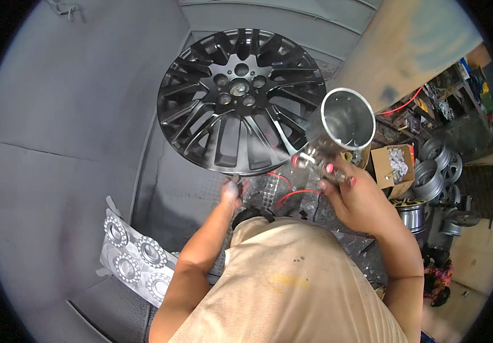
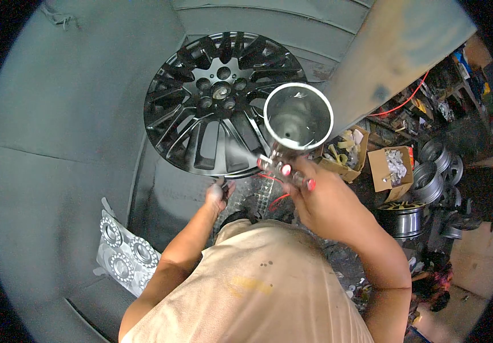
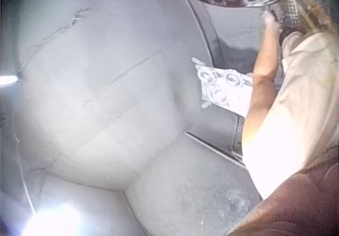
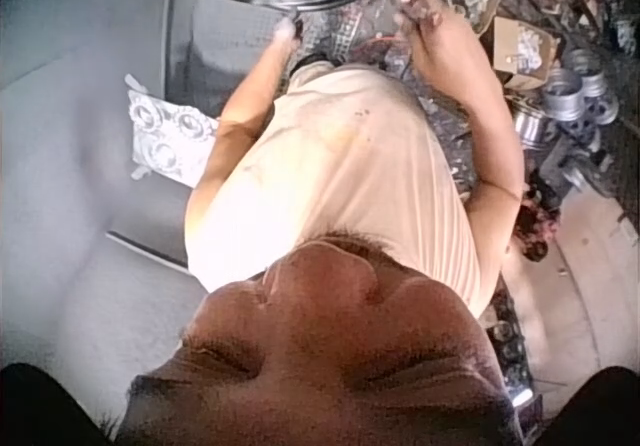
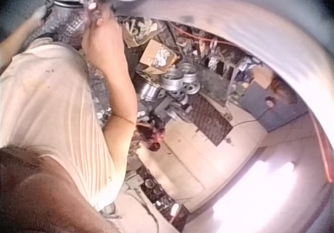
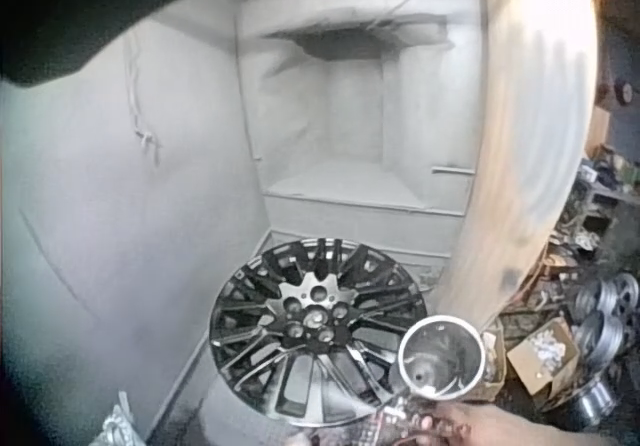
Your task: The person is using a spray gun to paint a car wheel rim.
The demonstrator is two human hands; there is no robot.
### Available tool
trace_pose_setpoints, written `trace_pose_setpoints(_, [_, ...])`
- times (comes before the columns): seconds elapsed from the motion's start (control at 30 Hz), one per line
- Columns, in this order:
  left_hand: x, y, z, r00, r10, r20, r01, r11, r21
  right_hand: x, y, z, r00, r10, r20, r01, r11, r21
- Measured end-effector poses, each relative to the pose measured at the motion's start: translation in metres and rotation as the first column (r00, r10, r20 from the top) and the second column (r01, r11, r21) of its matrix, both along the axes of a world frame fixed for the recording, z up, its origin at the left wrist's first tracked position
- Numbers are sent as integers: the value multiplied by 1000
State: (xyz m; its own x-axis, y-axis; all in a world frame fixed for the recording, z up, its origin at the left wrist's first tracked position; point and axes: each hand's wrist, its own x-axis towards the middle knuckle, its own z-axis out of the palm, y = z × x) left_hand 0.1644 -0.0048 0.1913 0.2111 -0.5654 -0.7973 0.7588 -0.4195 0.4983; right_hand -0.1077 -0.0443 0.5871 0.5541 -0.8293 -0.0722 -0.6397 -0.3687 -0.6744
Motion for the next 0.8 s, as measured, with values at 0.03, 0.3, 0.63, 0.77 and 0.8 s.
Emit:
trace_pose_setpoints(0.03, [1, 3, 0, 993, -112, 28, 112, 994, 12, 1, -4, 5, 1000, -22, -18, 22, 999, -38])
trace_pose_setpoints(0.3, [20, -2, 12, 992, -103, -74, 105, 994, 18, 3, -24, -3, 999, -27, 20, 31, 956, -292])
trace_pose_setpoints(0.63, [32, 9, -12, 1000, 13, -17, -13, 999, -32, -5, 5, 16, 950, 240, 198, -268, 955, 128])
trace_pose_setpoints(0.77, [4, 1, 2, 995, 57, -76, -58, 998, -10, 2, 8, 8, 984, 136, 119, -153, 976, 153])
trace_pose_setpoints(0.8, [0, 4, 7, 1000, 6, -30, -7, 999, -52, 3, 4, 2, 993, 104, 55, -106, 993, 42])
